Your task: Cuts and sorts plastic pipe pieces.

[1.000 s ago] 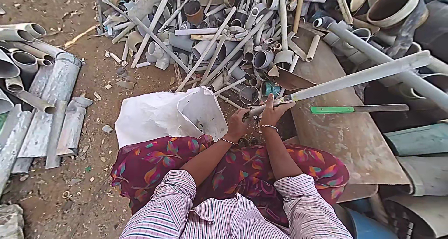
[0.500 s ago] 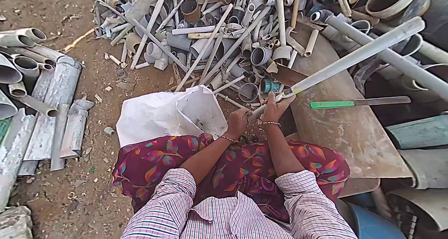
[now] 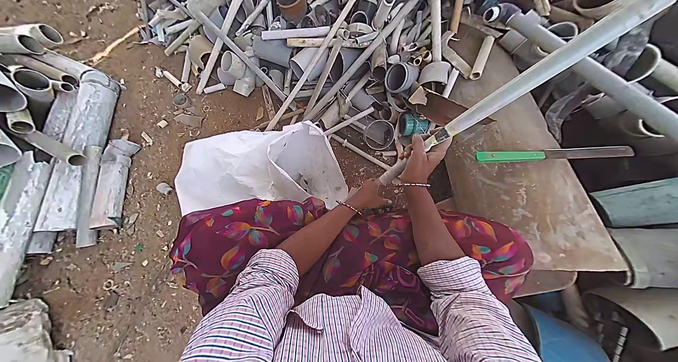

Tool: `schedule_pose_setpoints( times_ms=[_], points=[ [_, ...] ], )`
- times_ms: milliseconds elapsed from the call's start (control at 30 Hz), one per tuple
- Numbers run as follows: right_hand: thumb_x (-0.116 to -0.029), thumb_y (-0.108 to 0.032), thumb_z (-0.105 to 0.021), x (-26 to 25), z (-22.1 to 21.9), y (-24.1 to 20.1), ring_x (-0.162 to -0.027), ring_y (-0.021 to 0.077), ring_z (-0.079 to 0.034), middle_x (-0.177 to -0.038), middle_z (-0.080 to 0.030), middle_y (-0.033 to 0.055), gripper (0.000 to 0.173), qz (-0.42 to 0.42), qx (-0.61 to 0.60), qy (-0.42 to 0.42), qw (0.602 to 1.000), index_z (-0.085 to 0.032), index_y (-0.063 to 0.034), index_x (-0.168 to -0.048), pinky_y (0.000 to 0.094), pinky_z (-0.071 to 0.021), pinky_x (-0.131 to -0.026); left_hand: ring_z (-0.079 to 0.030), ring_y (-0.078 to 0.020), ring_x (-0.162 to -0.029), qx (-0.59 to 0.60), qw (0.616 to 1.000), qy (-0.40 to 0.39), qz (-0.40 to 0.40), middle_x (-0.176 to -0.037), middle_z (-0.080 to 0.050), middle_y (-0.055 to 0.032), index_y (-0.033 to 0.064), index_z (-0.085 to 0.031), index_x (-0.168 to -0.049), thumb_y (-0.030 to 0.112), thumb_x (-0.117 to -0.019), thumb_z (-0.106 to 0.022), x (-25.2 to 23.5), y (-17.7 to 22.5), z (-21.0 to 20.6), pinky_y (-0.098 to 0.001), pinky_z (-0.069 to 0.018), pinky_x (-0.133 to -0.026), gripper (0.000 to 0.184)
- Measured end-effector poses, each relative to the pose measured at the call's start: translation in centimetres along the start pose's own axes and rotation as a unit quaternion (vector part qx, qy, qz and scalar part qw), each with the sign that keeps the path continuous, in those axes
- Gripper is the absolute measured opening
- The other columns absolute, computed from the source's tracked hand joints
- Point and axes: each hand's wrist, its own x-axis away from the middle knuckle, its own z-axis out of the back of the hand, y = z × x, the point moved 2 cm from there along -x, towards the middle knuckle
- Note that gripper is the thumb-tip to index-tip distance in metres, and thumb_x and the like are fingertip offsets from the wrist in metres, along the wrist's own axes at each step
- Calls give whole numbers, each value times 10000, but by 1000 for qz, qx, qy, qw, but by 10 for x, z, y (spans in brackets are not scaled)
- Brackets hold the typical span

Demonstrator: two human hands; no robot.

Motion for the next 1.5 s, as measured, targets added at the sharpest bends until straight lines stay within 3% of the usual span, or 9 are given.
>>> schedule_pose_setpoints(
  times_ms=[167, 367, 500, 767, 933, 1167, 1300, 1400, 1500],
  points=[
    [-937, -18, -550, 5, -4, 6, -541, 18, -520, -850, -521, -23, 405, 16, 50, -23, 998, -374, 37, -1297, 209, -524, -516, -633, -393, -1005, -38, 997, 67, 33, -1009, -665, -267, -96, -684, -959, 189, -1063, -533, -2, -14, 3, -557, -474, -917, 338],
    [-937, -58, -573, 11, -11, 13, -573, 26, -529, -842, -531, -17, 422, 16, 65, -31, 997, -398, 64, -1301, 226, -521, -547, -540, -404, -1331, 45, 957, 211, 192, -1381, -581, -284, -61, -594, -1352, 69, -1012, -546, -11, -90, 72, -547, -409, -1126, 367],
    [-946, -26, -560, 13, -16, 14, -550, 19, -519, -805, -520, -45, 308, 10, 43, -43, 998, -422, 0, -1219, 213, -522, -527, -627, -392, -1210, 48, 930, 196, 308, -1307, -616, -293, -89, -619, -1263, 126, -1041, -528, -21, -135, 78, -538, -483, -1046, 322],
    [-937, -72, -584, 20, -22, 44, -572, 45, -549, -829, -543, -19, 386, -13, 87, -78, 993, -432, 25, -1278, 237, -535, -542, -573, -420, -1289, -120, 932, 47, 338, -1343, -588, -304, -105, -634, -1205, 273, -985, -689, -49, -139, 37, -581, -481, -1049, 440],
    [-938, -62, -583, 23, -26, 50, -572, 28, -540, -828, -540, -32, 349, -30, 101, -84, 991, -446, 16, -1249, 222, -530, -539, -573, -417, -1293, -95, 942, 68, 313, -1355, -590, -295, -84, -613, -1277, 378, -1007, -641, -50, -142, 31, -578, -469, -1066, 536],
    [-943, -77, -580, 22, -28, 46, -573, 22, -537, -846, -525, -39, 386, -50, 96, -93, 990, -420, -5, -1286, 211, -529, -532, -594, -417, -1263, -86, 948, 49, 303, -1316, -617, -286, -70, -640, -1232, 233, -1009, -596, -64, -129, 29, -609, -484, -1025, 378],
    [-947, -20, -556, 11, -30, 36, -546, 15, -528, -824, -531, -60, 323, -13, 44, -56, 997, -404, -32, -1232, 212, -531, -513, -586, -404, -1276, -108, 981, 38, 158, -1307, -634, -266, -53, -668, -1208, 268, -1095, -472, -76, -84, 37, -583, -451, -1071, 393],
    [-955, -2, -529, 4, -30, 17, -539, 17, -536, -817, -533, -59, 296, 3, 5, -27, 1000, -396, -44, -1215, 210, -540, -521, -544, -396, -1322, -143, 986, -11, 83, -1369, -607, -245, -43, -633, -1300, 105, -1021, -609, -55, -20, 37, -572, -400, -1115, 317],
    [-986, -1, -490, -2, -27, 1, -502, 29, -518, -804, -526, -36, 234, -28, -33, -1, 999, -409, -50, -1200, 213, -539, -496, -636, -422, -1138, -97, 992, 76, 41, -1178, -676, -268, -45, -688, -1168, 95, -959, -687, -37, -3, 36, -609, -485, -973, 251]
  ],
)
